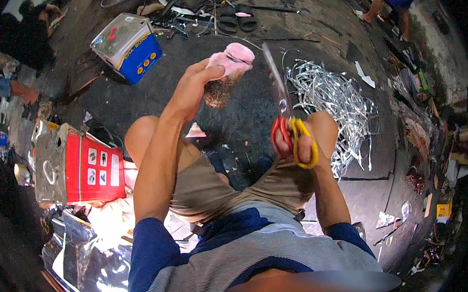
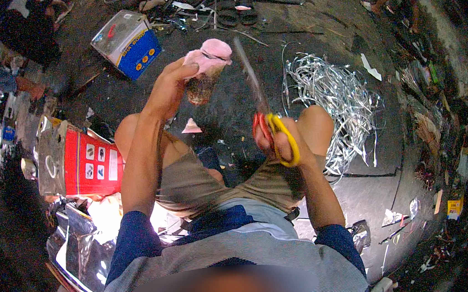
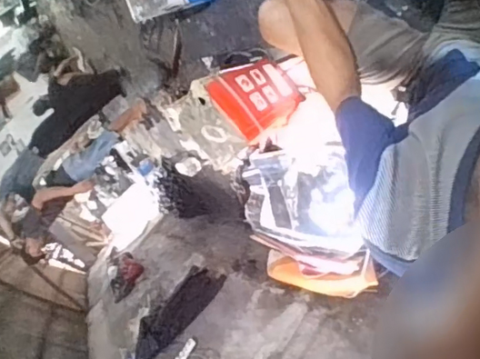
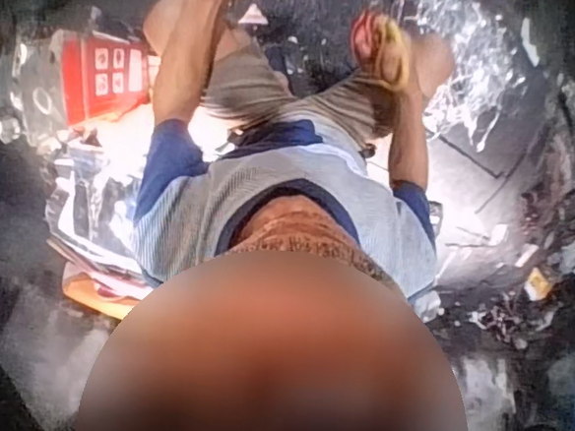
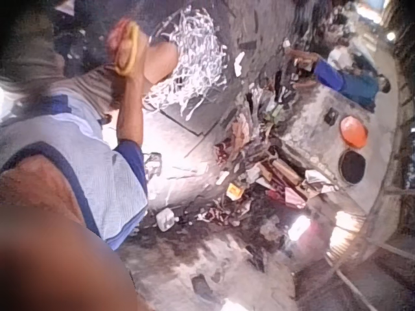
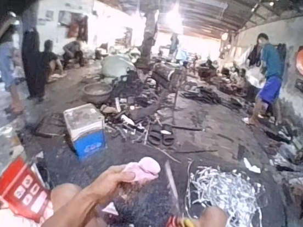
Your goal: The person sits on the floor and wraps a small jar with a pink cloth, securing it with a rubber band. They then use scissors to trim the excess cloth around the jar.
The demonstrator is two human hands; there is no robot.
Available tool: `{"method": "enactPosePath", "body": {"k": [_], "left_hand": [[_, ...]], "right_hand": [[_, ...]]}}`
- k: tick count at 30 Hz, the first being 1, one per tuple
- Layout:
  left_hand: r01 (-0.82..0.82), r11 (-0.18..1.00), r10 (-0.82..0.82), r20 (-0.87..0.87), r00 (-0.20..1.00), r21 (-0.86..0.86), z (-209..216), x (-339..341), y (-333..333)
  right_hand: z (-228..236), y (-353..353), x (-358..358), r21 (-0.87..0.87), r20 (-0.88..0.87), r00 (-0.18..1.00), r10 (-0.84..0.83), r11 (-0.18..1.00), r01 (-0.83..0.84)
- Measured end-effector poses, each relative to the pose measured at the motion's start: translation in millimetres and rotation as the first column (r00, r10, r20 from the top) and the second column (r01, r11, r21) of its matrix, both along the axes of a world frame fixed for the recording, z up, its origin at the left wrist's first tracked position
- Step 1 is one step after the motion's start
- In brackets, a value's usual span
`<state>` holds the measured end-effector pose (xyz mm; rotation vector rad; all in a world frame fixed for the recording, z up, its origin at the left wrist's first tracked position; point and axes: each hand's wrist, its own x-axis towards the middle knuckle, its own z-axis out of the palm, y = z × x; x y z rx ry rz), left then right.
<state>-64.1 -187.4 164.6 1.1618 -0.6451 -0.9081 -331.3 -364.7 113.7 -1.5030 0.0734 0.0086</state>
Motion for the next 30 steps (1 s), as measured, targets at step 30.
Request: {"method": "enactPosePath", "body": {"k": [30], "left_hand": [[0.123, 0.992, -0.123, 0.001, 0.992, -0.038, -5.3, -20.5, -8.5]], "right_hand": [[7.3, 34.5, -4.1, -0.045, -0.036, 0.995, 0.098, 0.994, -0.100]]}}
